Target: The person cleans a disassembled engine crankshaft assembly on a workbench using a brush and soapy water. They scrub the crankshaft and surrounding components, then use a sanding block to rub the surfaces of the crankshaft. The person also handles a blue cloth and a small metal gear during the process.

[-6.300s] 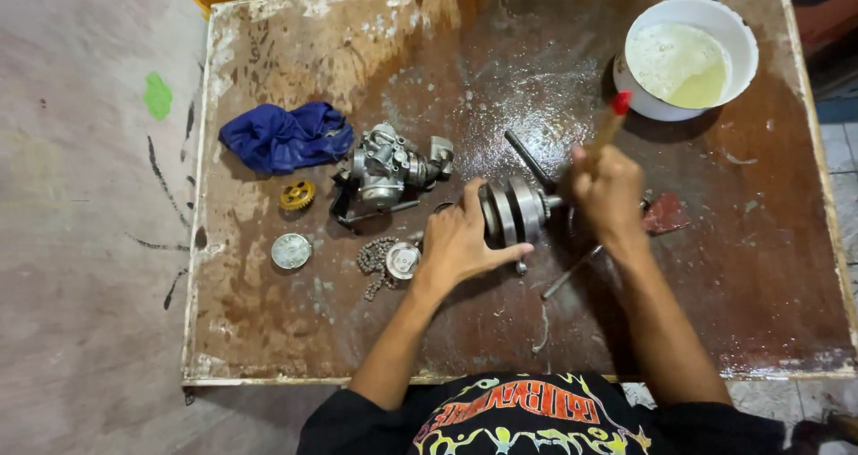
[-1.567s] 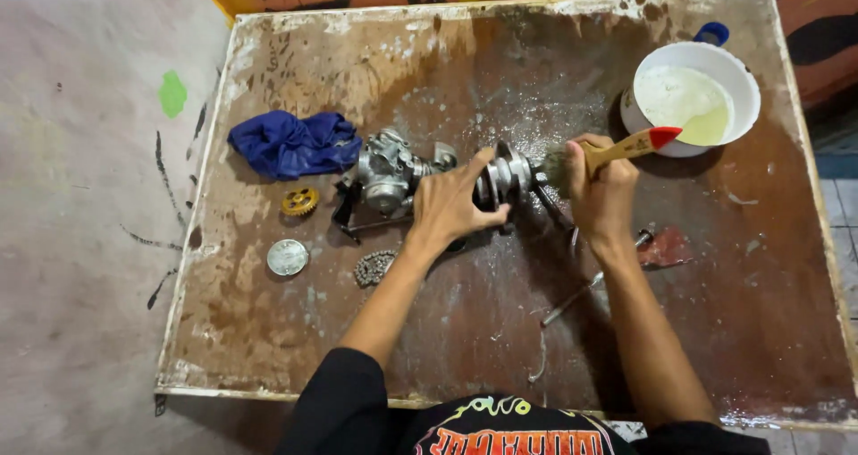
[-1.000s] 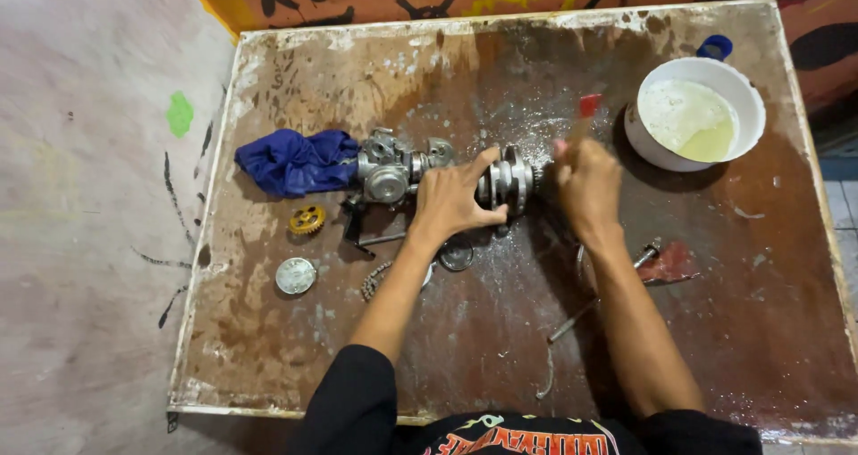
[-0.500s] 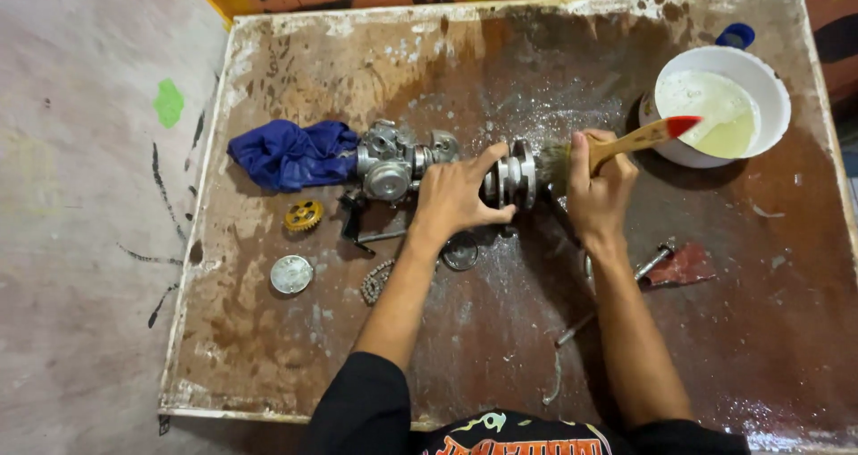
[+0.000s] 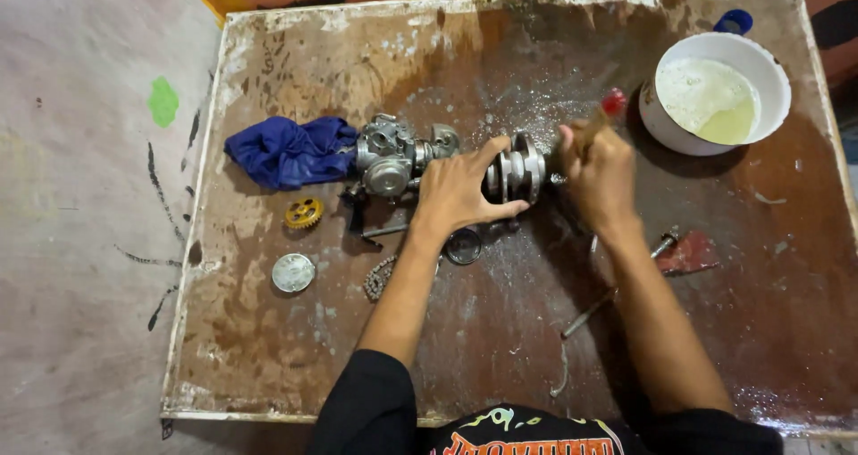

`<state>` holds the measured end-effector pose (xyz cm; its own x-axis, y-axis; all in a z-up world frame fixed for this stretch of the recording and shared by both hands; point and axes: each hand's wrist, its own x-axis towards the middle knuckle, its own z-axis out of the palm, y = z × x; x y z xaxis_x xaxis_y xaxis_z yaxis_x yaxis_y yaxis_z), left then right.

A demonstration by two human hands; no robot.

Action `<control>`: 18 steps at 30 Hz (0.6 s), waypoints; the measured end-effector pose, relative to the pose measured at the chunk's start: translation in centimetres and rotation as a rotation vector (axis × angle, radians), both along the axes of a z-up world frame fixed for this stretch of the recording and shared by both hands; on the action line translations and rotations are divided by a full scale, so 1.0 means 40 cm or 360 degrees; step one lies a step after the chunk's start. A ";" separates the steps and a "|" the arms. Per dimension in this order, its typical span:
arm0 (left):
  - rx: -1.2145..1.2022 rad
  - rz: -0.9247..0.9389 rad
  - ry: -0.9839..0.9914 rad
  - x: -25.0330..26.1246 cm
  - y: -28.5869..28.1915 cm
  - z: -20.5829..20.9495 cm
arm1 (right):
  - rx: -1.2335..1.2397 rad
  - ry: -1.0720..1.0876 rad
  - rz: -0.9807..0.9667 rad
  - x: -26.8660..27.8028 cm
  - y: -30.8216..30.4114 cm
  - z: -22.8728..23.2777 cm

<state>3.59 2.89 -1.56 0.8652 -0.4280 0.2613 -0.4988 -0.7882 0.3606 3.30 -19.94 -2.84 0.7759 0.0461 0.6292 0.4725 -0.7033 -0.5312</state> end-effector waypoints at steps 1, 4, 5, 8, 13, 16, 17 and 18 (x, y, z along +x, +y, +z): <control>-0.0004 0.0003 -0.0002 -0.004 0.001 0.011 | -0.0004 -0.0002 0.0003 -0.002 -0.007 0.024; 0.0124 0.0025 0.0339 -0.007 0.000 0.023 | 0.0043 0.0992 -0.0453 -0.017 -0.020 0.072; 0.0025 -0.0013 0.0318 -0.003 0.003 0.015 | 0.0070 0.0590 -0.0343 -0.023 -0.013 0.075; -0.0132 -0.0083 0.0396 -0.004 0.016 0.002 | 0.0151 0.0135 -0.0104 -0.030 0.010 0.037; -0.0188 -0.0097 0.0371 -0.010 0.001 0.020 | -0.0075 0.0601 -0.0389 -0.020 -0.013 0.015; -0.0017 0.0020 0.0524 -0.008 -0.001 0.019 | 0.0250 0.0059 -0.0174 -0.029 0.022 0.040; -0.0086 -0.0005 0.0400 -0.005 -0.001 0.008 | 0.0346 0.0119 -0.0089 -0.028 0.032 0.034; -0.0156 -0.0024 0.0277 -0.005 0.001 -0.005 | 0.0440 0.0181 0.0003 -0.028 0.044 0.026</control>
<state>3.40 2.92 -1.77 0.8945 -0.4213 0.1497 -0.4340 -0.7379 0.5170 2.20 -18.19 -1.78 0.8423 -0.1133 0.5270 0.4000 -0.5239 -0.7520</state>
